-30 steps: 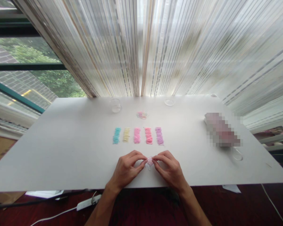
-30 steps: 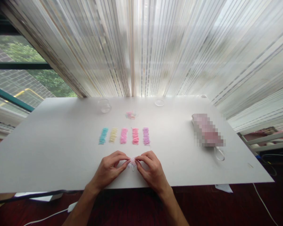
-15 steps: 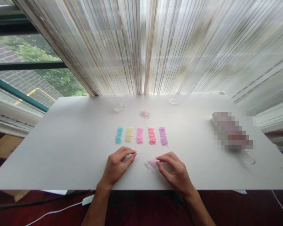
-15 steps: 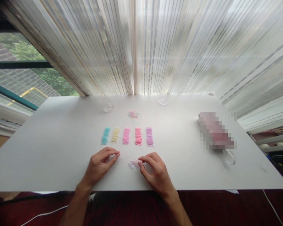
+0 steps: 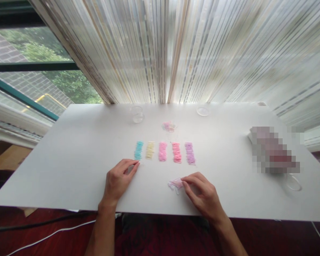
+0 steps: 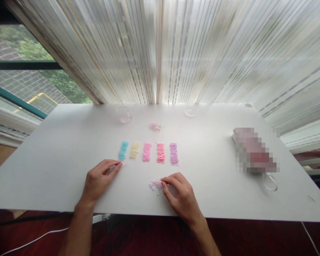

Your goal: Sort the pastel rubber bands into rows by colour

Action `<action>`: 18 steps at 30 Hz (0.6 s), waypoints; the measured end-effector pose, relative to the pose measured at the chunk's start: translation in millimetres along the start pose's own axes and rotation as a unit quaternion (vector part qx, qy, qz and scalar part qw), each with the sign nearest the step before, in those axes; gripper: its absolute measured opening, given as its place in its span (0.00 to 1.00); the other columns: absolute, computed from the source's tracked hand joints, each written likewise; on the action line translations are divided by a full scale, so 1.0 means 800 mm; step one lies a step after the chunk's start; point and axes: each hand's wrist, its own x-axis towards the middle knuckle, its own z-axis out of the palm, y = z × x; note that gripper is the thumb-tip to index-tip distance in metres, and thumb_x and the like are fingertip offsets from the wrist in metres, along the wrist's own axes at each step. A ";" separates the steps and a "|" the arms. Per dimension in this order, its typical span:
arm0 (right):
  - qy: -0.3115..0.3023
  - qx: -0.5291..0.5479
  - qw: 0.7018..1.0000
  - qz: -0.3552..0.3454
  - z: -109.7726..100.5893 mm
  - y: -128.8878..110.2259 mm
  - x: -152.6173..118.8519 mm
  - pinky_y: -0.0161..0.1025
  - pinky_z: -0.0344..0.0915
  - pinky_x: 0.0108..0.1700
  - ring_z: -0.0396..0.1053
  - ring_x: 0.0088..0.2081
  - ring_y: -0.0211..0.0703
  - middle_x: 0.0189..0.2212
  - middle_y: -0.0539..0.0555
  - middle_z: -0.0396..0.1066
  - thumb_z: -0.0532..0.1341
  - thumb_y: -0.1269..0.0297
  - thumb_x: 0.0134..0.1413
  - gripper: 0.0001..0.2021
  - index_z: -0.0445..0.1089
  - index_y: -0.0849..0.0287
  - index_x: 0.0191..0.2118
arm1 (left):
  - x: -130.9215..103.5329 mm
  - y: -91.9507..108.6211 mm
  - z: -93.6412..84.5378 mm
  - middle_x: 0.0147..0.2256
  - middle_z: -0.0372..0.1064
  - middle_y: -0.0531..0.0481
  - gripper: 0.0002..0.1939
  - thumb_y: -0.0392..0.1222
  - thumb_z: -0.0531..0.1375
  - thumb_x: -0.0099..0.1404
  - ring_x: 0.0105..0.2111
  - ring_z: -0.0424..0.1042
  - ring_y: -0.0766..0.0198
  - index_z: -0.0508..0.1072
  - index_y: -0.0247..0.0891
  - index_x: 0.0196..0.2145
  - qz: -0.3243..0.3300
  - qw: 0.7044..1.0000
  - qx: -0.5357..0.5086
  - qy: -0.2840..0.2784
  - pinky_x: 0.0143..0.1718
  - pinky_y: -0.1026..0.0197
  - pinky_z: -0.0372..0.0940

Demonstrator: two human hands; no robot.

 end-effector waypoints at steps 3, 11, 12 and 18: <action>-0.004 -0.002 1.000 0.003 0.000 0.000 0.000 0.40 0.72 0.39 0.74 0.36 0.44 0.34 0.53 0.74 0.61 0.71 0.66 0.06 0.75 0.54 0.42 | 0.000 0.016 0.007 0.37 0.79 0.50 0.08 0.42 0.60 0.72 0.29 0.75 0.66 0.80 0.40 0.39 0.015 1.000 -0.015 -0.008 0.31 0.65 0.69; -0.007 0.001 1.000 0.009 0.000 0.000 0.001 0.38 0.72 0.39 0.73 0.36 0.43 0.34 0.52 0.74 0.61 0.71 0.66 0.05 0.74 0.55 0.42 | 0.012 0.066 0.041 0.37 0.79 0.52 0.06 0.40 0.61 0.72 0.35 0.79 0.63 0.79 0.40 0.40 0.060 0.996 -0.017 -0.061 0.36 0.63 0.70; -0.007 0.001 1.000 0.008 0.000 0.000 0.001 0.38 0.71 0.39 0.73 0.36 0.42 0.34 0.52 0.74 0.61 0.71 0.66 0.06 0.74 0.55 0.43 | 0.014 0.068 0.044 0.37 0.79 0.53 0.06 0.39 0.61 0.72 0.35 0.79 0.63 0.79 0.41 0.40 0.059 0.996 -0.011 -0.064 0.36 0.63 0.70; -0.010 0.002 1.000 0.014 0.001 0.000 0.002 0.39 0.71 0.39 0.73 0.36 0.43 0.34 0.53 0.74 0.61 0.71 0.66 0.06 0.74 0.55 0.43 | 0.015 0.067 0.047 0.36 0.79 0.54 0.05 0.39 0.62 0.71 0.34 0.79 0.63 0.79 0.41 0.40 0.052 0.996 0.001 -0.071 0.34 0.63 0.70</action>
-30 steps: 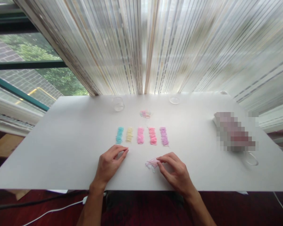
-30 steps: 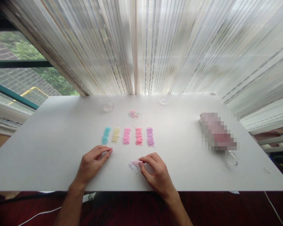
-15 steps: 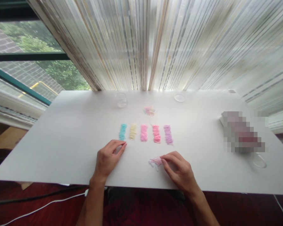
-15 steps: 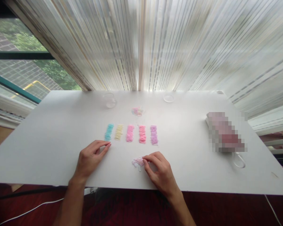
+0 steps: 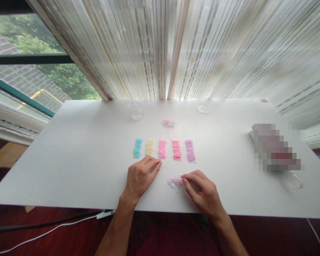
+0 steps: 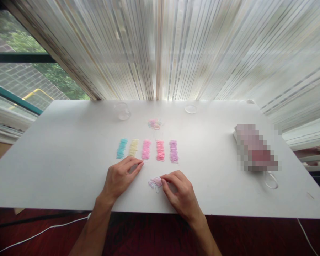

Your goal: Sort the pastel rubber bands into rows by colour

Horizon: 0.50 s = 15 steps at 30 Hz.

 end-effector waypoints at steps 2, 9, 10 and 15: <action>0.000 0.002 1.000 0.003 0.000 0.000 0.000 0.39 0.71 0.39 0.73 0.36 0.43 0.34 0.53 0.74 0.61 0.71 0.66 0.06 0.74 0.55 0.43 | -0.001 -0.001 0.001 0.36 0.79 0.54 0.05 0.39 0.62 0.71 0.34 0.79 0.63 0.79 0.41 0.40 -0.004 1.000 0.002 0.000 0.35 0.63 0.70; -0.004 0.001 1.000 0.002 -0.002 -0.001 0.001 0.39 0.71 0.39 0.73 0.36 0.43 0.34 0.52 0.74 0.61 0.71 0.66 0.05 0.74 0.55 0.42 | 0.000 -0.003 -0.001 0.36 0.79 0.53 0.06 0.40 0.60 0.73 0.34 0.79 0.62 0.79 0.41 0.39 -0.012 1.000 0.005 -0.009 0.35 0.63 0.69; -0.005 0.002 1.000 0.001 -0.002 -0.001 0.000 0.39 0.71 0.39 0.73 0.36 0.43 0.34 0.52 0.74 0.61 0.71 0.66 0.05 0.74 0.55 0.42 | 0.000 -0.002 -0.002 0.36 0.79 0.53 0.07 0.40 0.60 0.73 0.34 0.79 0.62 0.79 0.41 0.39 -0.012 1.000 0.005 -0.009 0.35 0.63 0.69; -0.005 -0.001 1.000 0.001 -0.002 -0.002 0.000 0.39 0.71 0.39 0.73 0.36 0.43 0.33 0.52 0.74 0.61 0.71 0.66 0.06 0.74 0.55 0.42 | 0.005 0.011 0.000 0.37 0.79 0.52 0.07 0.40 0.59 0.74 0.34 0.79 0.62 0.79 0.40 0.41 0.016 1.000 0.000 -0.009 0.35 0.63 0.69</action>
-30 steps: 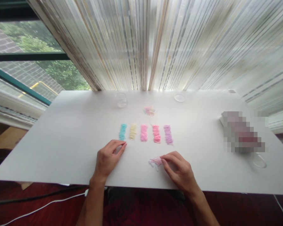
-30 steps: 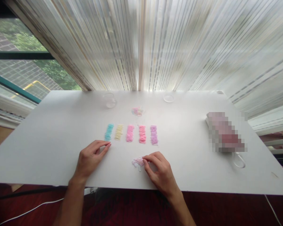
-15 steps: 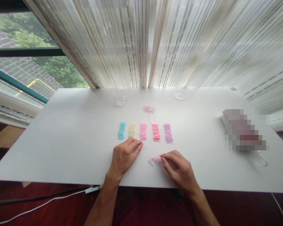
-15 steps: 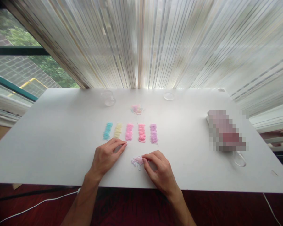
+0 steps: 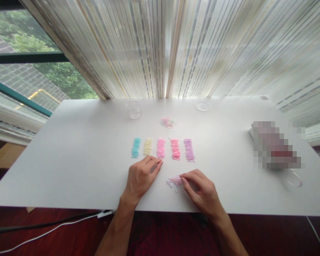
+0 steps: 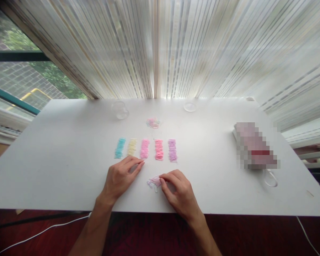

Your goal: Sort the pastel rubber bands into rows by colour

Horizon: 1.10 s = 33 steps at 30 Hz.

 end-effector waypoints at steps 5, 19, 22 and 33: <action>0.002 0.001 1.000 0.003 0.000 0.000 0.001 0.39 0.71 0.39 0.73 0.36 0.43 0.33 0.53 0.74 0.60 0.69 0.67 0.06 0.75 0.55 0.42 | 0.013 0.022 0.012 0.36 0.79 0.52 0.09 0.40 0.58 0.75 0.33 0.78 0.63 0.79 0.40 0.41 0.033 0.999 0.015 -0.032 0.32 0.64 0.68; 0.006 0.012 1.000 0.021 -0.003 -0.003 0.002 0.41 0.72 0.39 0.73 0.37 0.45 0.33 0.54 0.74 0.59 0.68 0.68 0.06 0.74 0.55 0.41 | 0.025 0.021 0.013 0.37 0.79 0.51 0.08 0.40 0.59 0.74 0.35 0.79 0.63 0.79 0.40 0.41 0.029 0.999 -0.002 -0.038 0.34 0.64 0.70; 0.003 0.013 1.000 0.023 -0.002 -0.003 0.001 0.40 0.72 0.39 0.73 0.37 0.44 0.34 0.53 0.74 0.59 0.68 0.68 0.06 0.74 0.55 0.41 | 0.021 0.009 0.001 0.38 0.79 0.51 0.07 0.40 0.60 0.73 0.36 0.78 0.63 0.79 0.41 0.41 0.004 0.998 -0.052 -0.021 0.37 0.63 0.71; 0.118 -0.009 0.992 0.037 -0.003 0.001 0.003 0.39 0.73 0.36 0.73 0.34 0.43 0.34 0.52 0.74 0.63 0.66 0.64 0.09 0.73 0.54 0.49 | 0.020 0.043 0.011 0.35 0.78 0.50 0.06 0.39 0.63 0.70 0.30 0.73 0.66 0.82 0.42 0.41 0.008 0.971 -0.233 -0.056 0.30 0.66 0.69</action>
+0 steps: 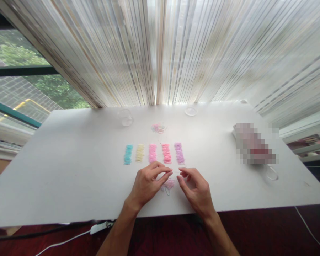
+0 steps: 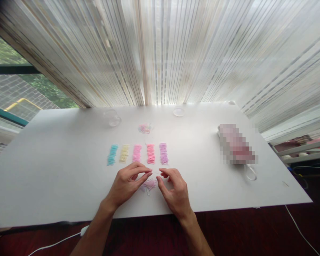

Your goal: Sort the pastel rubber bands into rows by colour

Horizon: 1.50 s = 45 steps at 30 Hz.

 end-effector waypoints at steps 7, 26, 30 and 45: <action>0.011 -0.011 1.000 -0.011 0.000 -0.010 -0.001 0.39 0.73 0.35 0.73 0.32 0.43 0.32 0.52 0.75 0.61 0.67 0.65 0.04 0.75 0.54 0.42 | -0.003 -0.001 0.004 0.36 0.78 0.49 0.07 0.40 0.62 0.71 0.31 0.75 0.65 0.82 0.43 0.41 0.014 1.000 -0.002 -0.013 0.33 0.64 0.71; 0.017 -0.130 0.991 -0.010 -0.013 0.038 0.029 0.44 0.74 0.39 0.72 0.34 0.45 0.34 0.54 0.73 0.60 0.63 0.67 0.07 0.76 0.55 0.44 | -0.046 -0.012 -0.019 0.38 0.79 0.52 0.06 0.40 0.60 0.72 0.36 0.80 0.63 0.78 0.43 0.42 -0.015 0.994 0.091 -0.054 0.37 0.64 0.73; 0.024 -0.118 0.993 -0.012 -0.017 0.034 0.028 0.44 0.74 0.39 0.72 0.34 0.45 0.34 0.54 0.73 0.61 0.65 0.66 0.06 0.76 0.55 0.43 | -0.050 -0.011 -0.024 0.38 0.78 0.51 0.07 0.40 0.59 0.73 0.37 0.80 0.63 0.78 0.43 0.43 -0.013 0.994 0.097 -0.052 0.37 0.64 0.73; -0.176 -0.052 0.981 -0.056 -0.001 -0.019 -0.019 0.44 0.72 0.42 0.71 0.40 0.47 0.37 0.54 0.71 0.62 0.71 0.65 0.08 0.73 0.54 0.46 | -0.061 -0.010 -0.018 0.40 0.76 0.53 0.08 0.38 0.64 0.68 0.35 0.79 0.62 0.78 0.44 0.45 -0.016 0.982 0.164 -0.087 0.36 0.63 0.72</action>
